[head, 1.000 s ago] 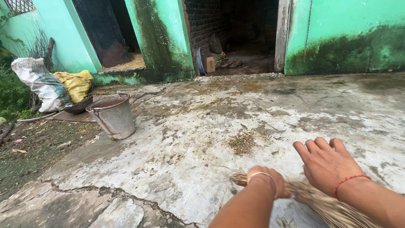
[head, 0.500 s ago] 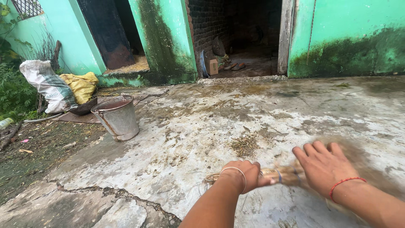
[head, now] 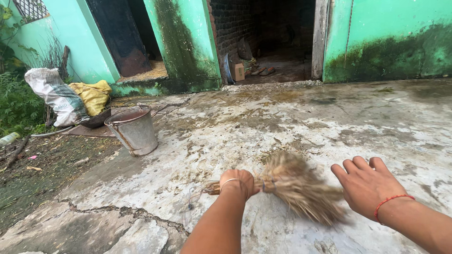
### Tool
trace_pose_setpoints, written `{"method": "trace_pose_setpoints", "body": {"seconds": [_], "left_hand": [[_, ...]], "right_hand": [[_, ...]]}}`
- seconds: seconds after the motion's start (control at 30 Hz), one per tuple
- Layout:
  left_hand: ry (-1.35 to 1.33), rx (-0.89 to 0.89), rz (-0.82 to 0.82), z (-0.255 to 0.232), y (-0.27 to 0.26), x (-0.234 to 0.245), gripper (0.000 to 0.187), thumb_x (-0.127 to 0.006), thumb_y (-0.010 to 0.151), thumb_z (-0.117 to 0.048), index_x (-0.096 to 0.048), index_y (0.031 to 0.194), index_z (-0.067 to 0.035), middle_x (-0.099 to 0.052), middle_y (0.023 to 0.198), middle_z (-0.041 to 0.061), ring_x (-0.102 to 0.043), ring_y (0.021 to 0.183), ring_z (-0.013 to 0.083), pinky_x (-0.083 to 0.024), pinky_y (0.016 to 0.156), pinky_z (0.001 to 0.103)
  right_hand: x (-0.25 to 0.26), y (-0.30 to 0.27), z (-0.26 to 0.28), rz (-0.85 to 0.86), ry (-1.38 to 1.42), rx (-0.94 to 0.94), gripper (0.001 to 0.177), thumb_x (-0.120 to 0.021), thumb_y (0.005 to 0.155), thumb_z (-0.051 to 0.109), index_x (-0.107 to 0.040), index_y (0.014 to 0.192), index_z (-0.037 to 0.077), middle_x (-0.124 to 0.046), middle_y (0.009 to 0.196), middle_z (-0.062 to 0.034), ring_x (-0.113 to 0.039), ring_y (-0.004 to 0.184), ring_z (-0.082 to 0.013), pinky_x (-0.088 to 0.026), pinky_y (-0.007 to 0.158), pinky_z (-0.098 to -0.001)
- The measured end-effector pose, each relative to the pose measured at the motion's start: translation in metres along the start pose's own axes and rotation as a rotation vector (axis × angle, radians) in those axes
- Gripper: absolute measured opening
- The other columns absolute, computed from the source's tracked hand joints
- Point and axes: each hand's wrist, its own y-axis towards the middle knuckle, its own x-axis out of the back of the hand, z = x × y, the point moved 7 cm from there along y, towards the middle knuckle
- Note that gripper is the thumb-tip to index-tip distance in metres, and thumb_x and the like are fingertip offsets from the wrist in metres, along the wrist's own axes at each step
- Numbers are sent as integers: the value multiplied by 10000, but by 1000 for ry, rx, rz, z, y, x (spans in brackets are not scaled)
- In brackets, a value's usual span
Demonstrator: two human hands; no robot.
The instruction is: The person sweeps debris from a concrete floor using a small broom and gathers it into a pile.
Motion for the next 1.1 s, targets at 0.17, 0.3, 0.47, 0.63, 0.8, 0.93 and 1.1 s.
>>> {"method": "trace_pose_setpoints", "body": {"seconds": [0.17, 0.3, 0.47, 0.63, 0.8, 0.93, 1.1], "left_hand": [[-112, -46, -150, 3, -16, 21, 706, -510, 933, -728, -692, 1195, -98, -750, 1097, 112, -728, 1013, 271, -584, 821, 416], [-88, -270, -166, -12, -55, 34, 744, -414, 958, -753, -574, 1245, -86, -759, 955, 168, -740, 883, 341, -585, 757, 476], [163, -492, -94, -28, -73, 26, 761, -406, 938, -779, -584, 1218, -94, -756, 931, 171, -743, 889, 358, -582, 757, 475], [129, -399, -49, -18, -47, 2, 740, -461, 916, -775, -697, 1141, -111, -756, 1007, 125, -741, 969, 305, -570, 792, 446], [9, -3, -5, 6, -18, 13, 652, -506, 931, -724, -763, 1095, -148, -759, 1076, 55, -743, 985, 214, -617, 797, 393], [-96, -19, -71, -1, -37, 27, 682, -511, 917, -738, -770, 1084, -130, -748, 1061, 81, -723, 981, 249, -586, 809, 414], [-151, -260, -146, -42, -54, 38, 768, -430, 937, -776, -664, 1171, -83, -772, 952, 148, -752, 885, 308, -595, 763, 449]], "right_hand": [[5, 3, 0, -36, -1, -9, 308, -518, 977, 246, -459, 1276, 205, -545, 1176, 20, -483, 1216, -136, -367, 1041, -384], [10, 6, 5, -145, 59, 22, 389, -538, 921, 229, -467, 1304, 222, -539, 1154, 15, -478, 1193, -151, -374, 993, -389], [9, 2, 8, -104, 43, 27, 294, -540, 943, 226, -474, 1228, 208, -545, 1139, 17, -481, 1198, -150, -366, 1027, -391], [10, 0, 5, -97, -2, 15, 299, -560, 945, 258, -467, 1224, 199, -539, 1145, 10, -476, 1202, -152, -358, 1049, -400], [8, -2, -3, -72, -28, -1, 253, -528, 984, 259, -460, 1223, 214, -541, 1144, 25, -477, 1200, -144, -364, 1044, -394], [5, -1, -5, -27, -34, -6, 276, -535, 976, 252, -454, 1237, 213, -543, 1144, 32, -475, 1206, -130, -357, 1060, -386], [11, 2, -1, -115, 25, 5, 276, -551, 941, 249, -474, 1204, 214, -541, 1146, 30, -480, 1201, -146, -372, 1034, -378]]}}
